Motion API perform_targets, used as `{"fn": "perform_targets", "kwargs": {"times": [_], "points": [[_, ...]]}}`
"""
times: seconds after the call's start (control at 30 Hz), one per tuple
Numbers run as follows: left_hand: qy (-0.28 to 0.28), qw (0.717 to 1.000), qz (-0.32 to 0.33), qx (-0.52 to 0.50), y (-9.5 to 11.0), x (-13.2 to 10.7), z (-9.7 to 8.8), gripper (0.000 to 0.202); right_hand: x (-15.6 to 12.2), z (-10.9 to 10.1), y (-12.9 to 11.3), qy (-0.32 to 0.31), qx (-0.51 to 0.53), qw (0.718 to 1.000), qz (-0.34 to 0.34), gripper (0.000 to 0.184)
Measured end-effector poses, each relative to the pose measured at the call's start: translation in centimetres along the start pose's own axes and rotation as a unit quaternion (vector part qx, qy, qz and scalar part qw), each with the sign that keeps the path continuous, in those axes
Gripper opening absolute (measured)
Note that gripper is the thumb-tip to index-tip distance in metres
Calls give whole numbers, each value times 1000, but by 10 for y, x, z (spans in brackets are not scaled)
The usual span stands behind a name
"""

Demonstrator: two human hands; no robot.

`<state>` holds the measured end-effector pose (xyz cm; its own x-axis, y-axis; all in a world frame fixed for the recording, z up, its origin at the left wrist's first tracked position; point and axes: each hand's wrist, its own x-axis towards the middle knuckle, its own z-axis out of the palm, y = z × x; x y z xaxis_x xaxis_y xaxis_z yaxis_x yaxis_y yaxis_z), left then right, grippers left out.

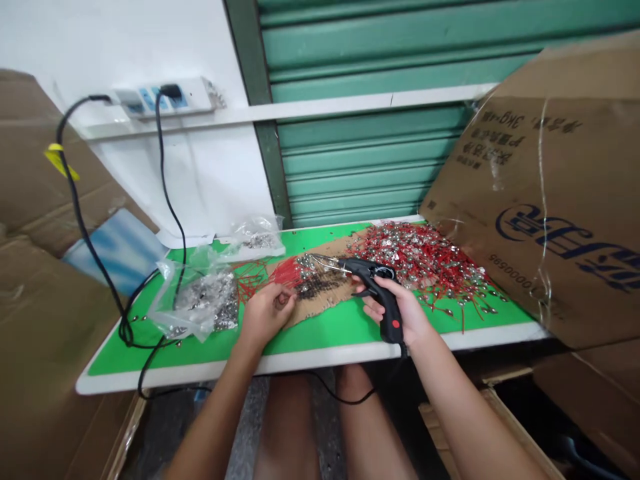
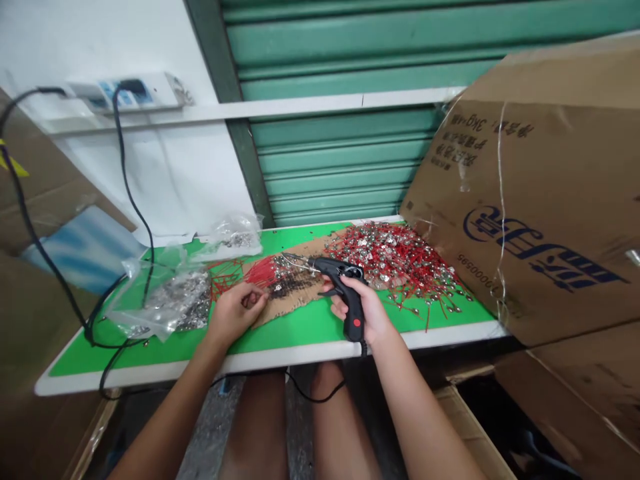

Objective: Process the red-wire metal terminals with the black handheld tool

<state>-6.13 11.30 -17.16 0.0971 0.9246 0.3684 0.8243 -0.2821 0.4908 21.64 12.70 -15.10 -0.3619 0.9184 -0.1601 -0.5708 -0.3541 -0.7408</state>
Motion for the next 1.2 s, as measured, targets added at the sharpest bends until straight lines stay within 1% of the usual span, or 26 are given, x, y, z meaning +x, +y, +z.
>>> {"fn": "perform_targets", "kwargs": {"times": [0.07, 0.23, 0.37, 0.53, 0.8, 0.9, 1.0, 1.13, 1.2], "points": [[4, 1000, 0, -7, 1, 0, 1, 20, -1, -2, 0, 9, 10, 1000, -18, 22], [1, 1000, -3, -19, 2, 1, 2, 20, 0, -6, 1, 16, 23, 999, -20, 22], [-7, 1000, -17, -15, 3, 1, 1, 18, -1, -3, 1, 14, 23, 999, -19, 23], [-18, 999, -31, -4, 4, 2, 1, 17, -4, 2, -1, -9, 1, 1000, -5, 23], [-19, 999, -35, 9, 4, 2, -1, 15, -6, 2, -1, -4, -1, 1000, -19, 18], [-8, 1000, -26, 15, 6, 2, -2, 15, -7, 0, 0, 1, 9, 1000, -28, 21], [12, 1000, 2, 13, 5, 2, -2, 16, -7, -1, 0, 4, 27, 999, -27, 23], [37, 999, 22, -9, 0, -2, -1, 16, -8, -3, -1, -11, 47, 998, -32, 25], [40, 999, 25, -18, -2, -3, -3, 16, -8, -4, -2, -16, 58, 998, -32, 25]]}}
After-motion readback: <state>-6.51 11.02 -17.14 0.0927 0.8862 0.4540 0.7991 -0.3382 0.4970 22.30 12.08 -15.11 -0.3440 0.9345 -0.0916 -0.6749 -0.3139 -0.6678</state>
